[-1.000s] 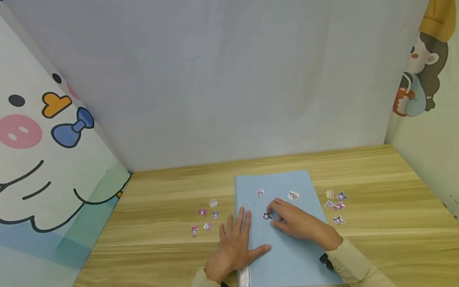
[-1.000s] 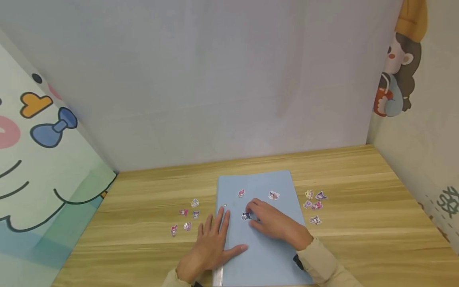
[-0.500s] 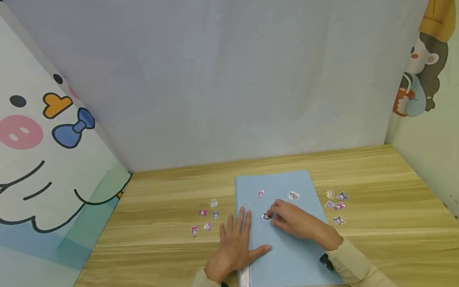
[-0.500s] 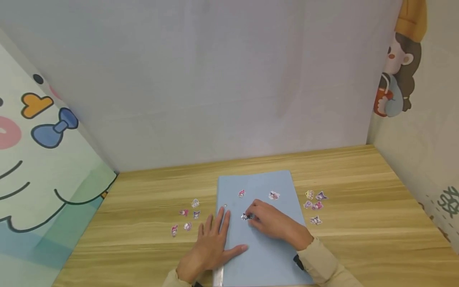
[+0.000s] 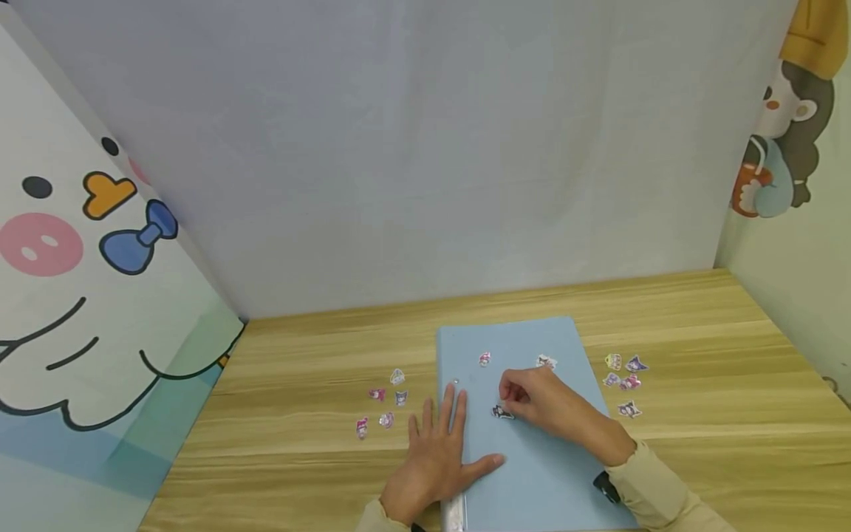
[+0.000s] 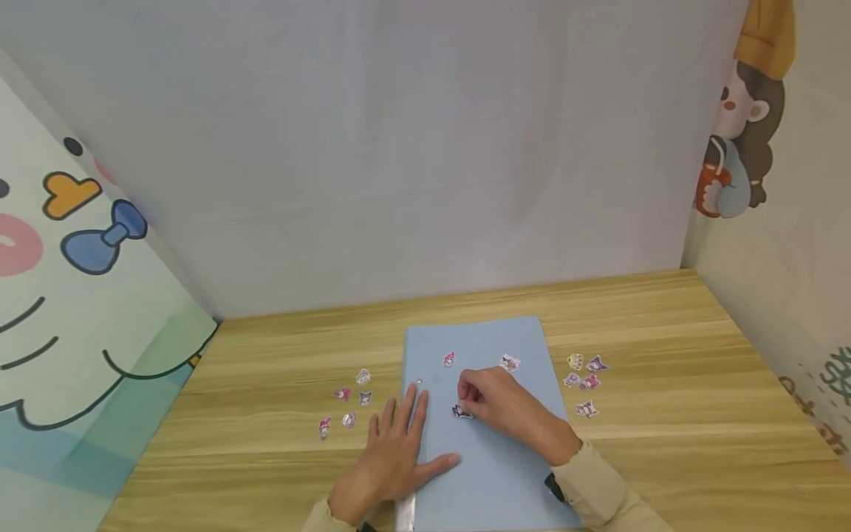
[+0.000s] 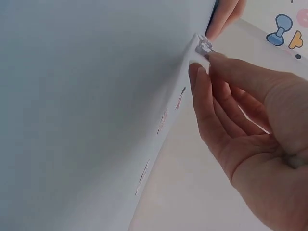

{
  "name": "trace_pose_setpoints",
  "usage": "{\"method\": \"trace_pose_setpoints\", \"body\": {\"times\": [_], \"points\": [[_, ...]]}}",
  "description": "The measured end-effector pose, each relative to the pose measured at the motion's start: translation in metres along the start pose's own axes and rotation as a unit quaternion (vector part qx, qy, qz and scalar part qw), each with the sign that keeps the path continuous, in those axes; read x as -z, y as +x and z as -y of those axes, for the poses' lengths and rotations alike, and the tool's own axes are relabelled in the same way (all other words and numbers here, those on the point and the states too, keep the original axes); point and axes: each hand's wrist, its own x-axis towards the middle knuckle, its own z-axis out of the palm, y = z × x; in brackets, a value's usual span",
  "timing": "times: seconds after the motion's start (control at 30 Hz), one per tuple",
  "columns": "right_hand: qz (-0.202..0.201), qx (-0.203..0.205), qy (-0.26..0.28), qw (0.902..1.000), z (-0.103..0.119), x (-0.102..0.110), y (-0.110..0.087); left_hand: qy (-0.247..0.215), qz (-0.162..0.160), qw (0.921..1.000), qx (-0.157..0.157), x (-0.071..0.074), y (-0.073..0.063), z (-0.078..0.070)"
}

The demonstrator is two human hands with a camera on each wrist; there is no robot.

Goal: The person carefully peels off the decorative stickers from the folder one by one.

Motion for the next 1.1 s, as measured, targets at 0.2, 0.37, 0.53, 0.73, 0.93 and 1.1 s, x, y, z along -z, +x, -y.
{"method": "trace_pose_setpoints", "body": {"times": [0.2, 0.37, 0.53, 0.73, 0.93, 1.1], "points": [[0.005, 0.014, -0.01, 0.9998, -0.002, 0.002, -0.001, 0.01, 0.002, 0.9999, 0.001, 0.001, 0.0, -0.001], [0.004, 0.025, -0.016, 0.9996, -0.003, 0.006, -0.004, 0.007, -0.001, 1.0, -0.003, 0.001, -0.001, -0.001], [0.007, 0.017, -0.017, 0.9997, -0.005, 0.01, -0.007, 0.003, 0.0, 1.0, -0.002, 0.002, -0.001, 0.0], [0.02, 0.011, -0.018, 0.9996, -0.009, 0.016, -0.009, 0.003, -0.005, 1.0, -0.003, -0.008, 0.004, 0.007], [0.014, 0.012, -0.021, 0.9996, -0.012, 0.02, -0.011, 0.001, -0.007, 1.0, -0.006, -0.012, 0.007, 0.009], [0.006, 0.001, -0.021, 0.9998, -0.014, 0.025, -0.013, -0.004, -0.004, 0.9999, -0.008, -0.007, 0.003, 0.006]]}}
